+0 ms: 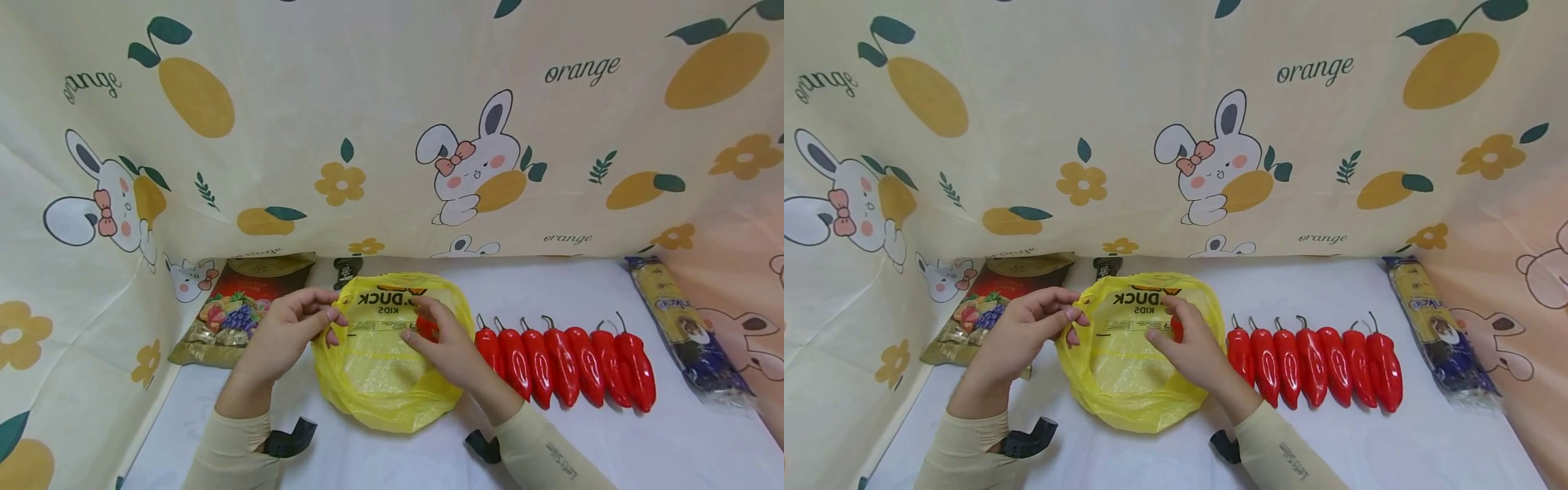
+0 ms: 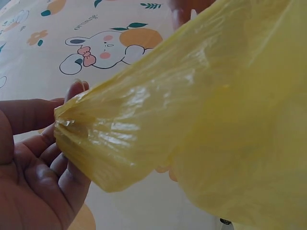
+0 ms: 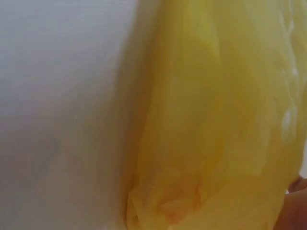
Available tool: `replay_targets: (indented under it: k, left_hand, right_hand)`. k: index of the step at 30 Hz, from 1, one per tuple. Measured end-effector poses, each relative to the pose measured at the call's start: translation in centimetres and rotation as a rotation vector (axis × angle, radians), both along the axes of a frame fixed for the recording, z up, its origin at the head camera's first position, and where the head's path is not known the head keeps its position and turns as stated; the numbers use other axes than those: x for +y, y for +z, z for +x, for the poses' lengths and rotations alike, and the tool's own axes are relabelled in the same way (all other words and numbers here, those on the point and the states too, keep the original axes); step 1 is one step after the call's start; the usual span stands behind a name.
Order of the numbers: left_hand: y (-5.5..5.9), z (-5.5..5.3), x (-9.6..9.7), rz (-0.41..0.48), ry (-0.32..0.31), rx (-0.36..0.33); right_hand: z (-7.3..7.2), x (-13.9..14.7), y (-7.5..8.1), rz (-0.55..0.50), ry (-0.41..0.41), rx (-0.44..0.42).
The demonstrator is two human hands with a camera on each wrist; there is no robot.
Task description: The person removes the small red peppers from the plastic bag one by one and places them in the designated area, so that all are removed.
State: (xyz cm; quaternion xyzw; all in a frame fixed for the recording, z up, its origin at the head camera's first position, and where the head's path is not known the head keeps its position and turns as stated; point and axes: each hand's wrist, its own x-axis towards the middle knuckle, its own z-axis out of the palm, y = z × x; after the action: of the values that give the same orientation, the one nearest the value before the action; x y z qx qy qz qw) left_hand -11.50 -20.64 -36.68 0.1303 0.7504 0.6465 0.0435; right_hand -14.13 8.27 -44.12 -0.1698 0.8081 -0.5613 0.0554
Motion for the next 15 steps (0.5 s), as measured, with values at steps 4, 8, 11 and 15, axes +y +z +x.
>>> replay_targets:
  k: [4, 8, 11, 15]
  left_hand:
    - [0.0, 0.0, 0.0, 0.0, 0.003, -0.009]
    - [0.1, 0.0, 0.0, -0.008, 0.009, -0.014]
    - [0.1, 0.0, 0.0, -0.014, 0.011, -0.015]
    - [0.1, 0.0, 0.0, -0.011, 0.007, -0.014]
  right_hand:
    - [-0.1, -0.5, 0.0, 0.083, -0.022, 0.03]
    - [-0.3, -0.9, 0.1, 0.118, -0.051, 0.025]
    - [-0.3, -1.2, 0.2, 0.132, -0.049, 0.011]
    - [-0.4, -1.4, 0.1, 0.153, -0.028, -0.002]
